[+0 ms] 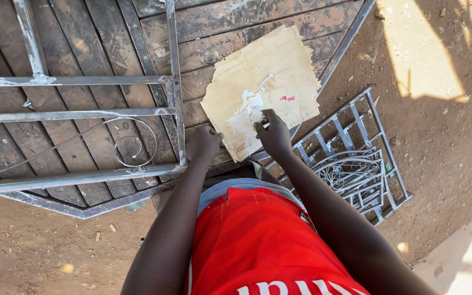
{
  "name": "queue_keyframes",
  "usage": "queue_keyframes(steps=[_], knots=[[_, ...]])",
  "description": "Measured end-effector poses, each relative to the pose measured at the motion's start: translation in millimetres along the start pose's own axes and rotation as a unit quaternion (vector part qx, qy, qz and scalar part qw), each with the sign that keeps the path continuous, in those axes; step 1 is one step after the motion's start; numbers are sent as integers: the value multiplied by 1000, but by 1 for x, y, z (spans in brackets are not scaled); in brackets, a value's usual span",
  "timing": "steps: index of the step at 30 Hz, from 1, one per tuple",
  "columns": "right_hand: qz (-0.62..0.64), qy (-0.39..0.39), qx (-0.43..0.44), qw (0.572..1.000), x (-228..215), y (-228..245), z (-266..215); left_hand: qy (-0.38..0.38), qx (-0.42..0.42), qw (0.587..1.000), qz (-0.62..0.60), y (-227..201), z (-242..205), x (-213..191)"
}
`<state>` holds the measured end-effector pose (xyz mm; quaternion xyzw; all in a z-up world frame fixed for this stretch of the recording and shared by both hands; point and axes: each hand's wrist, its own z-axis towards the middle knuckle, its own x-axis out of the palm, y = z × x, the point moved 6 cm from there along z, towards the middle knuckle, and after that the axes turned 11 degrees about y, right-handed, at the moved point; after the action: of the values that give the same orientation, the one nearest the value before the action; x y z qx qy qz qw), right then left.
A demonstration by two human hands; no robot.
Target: Applying and smoothing filler putty on the joints of a metal frame to prepare it for finishing.
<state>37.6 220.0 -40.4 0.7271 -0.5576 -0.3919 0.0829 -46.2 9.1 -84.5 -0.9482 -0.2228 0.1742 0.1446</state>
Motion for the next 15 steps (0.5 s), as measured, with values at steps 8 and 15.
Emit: queue_keyframes(steps=[8, 15], knots=[[29, -40, 23, 999, 4, -12, -3, -8, 3, 1000, 5, 1, 2, 1], [-130, -66, -45, 988, 23, -2, 19, -12, 15, 1000, -16, -2, -4, -4]])
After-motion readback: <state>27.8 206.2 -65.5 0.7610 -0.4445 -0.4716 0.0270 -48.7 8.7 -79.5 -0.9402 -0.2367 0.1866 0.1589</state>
